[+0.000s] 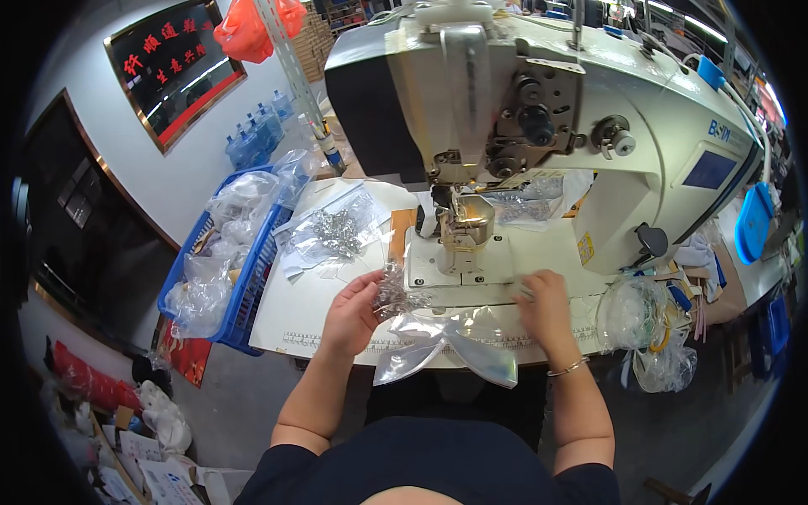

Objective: The person sews a silver sequined bow onto a transparent plastic sheet using an industrial sewing machine. They repeatedly position the item under the needle, stitch, and trim the thread with scissors. The process is repeated for multiple items in a workshop setting.

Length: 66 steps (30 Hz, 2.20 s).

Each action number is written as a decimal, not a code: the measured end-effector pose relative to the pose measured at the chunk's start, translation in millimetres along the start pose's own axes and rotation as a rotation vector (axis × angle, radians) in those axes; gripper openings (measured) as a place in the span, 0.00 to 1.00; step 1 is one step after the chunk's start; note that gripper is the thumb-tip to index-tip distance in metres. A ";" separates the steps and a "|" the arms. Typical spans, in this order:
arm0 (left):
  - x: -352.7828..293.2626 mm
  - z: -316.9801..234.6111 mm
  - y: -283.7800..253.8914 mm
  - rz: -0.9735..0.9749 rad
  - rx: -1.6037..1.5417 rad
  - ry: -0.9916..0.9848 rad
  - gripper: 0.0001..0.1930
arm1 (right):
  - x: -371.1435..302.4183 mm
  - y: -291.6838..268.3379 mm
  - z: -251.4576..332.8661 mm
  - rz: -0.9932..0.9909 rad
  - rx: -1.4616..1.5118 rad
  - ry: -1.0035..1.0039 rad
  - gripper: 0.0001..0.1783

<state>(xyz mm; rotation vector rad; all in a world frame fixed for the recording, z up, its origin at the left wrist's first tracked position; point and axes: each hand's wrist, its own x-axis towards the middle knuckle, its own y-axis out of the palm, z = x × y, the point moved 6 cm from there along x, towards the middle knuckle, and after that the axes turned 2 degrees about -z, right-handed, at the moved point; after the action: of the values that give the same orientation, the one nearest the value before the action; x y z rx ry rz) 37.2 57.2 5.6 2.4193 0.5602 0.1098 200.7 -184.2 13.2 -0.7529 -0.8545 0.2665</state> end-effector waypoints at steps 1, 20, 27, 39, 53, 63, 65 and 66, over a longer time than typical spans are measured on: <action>-2.0 -6.6 -0.3 0.021 -0.017 -0.009 0.14 | -13.9 0.3 -20.8 0.010 -0.146 0.041 0.16; -11.9 22.0 31.8 0.135 0.049 -0.110 0.15 | 25.8 -5.0 104.4 0.134 0.639 -0.045 0.26; -9.2 25.7 35.2 0.084 -0.018 -0.216 0.16 | 15.0 11.3 121.9 0.094 0.472 -0.530 0.17; -12.7 23.1 40.0 0.152 0.100 -0.100 0.15 | 10.4 -8.3 90.4 0.203 0.552 -0.430 0.23; -14.3 29.3 41.3 0.022 0.106 -0.025 0.13 | 9.7 -7.7 104.6 -0.039 0.649 -0.171 0.20; -24.2 24.4 49.3 0.076 -0.107 -0.072 0.17 | -5.3 -6.7 118.2 -0.042 0.422 -0.652 0.20; -28.0 21.4 54.7 0.125 0.039 -0.015 0.21 | -2.9 -7.4 117.8 -0.039 0.409 -0.664 0.21; -27.8 22.0 55.1 0.131 0.030 -0.050 0.23 | 0.0 -6.6 115.7 -0.009 0.428 -0.652 0.21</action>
<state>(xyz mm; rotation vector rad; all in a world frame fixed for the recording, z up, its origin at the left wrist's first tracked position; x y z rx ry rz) 37.0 -5.7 23.6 2.4794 0.3830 0.0973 112.1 -132.1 66.6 -0.2502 -1.3568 0.6857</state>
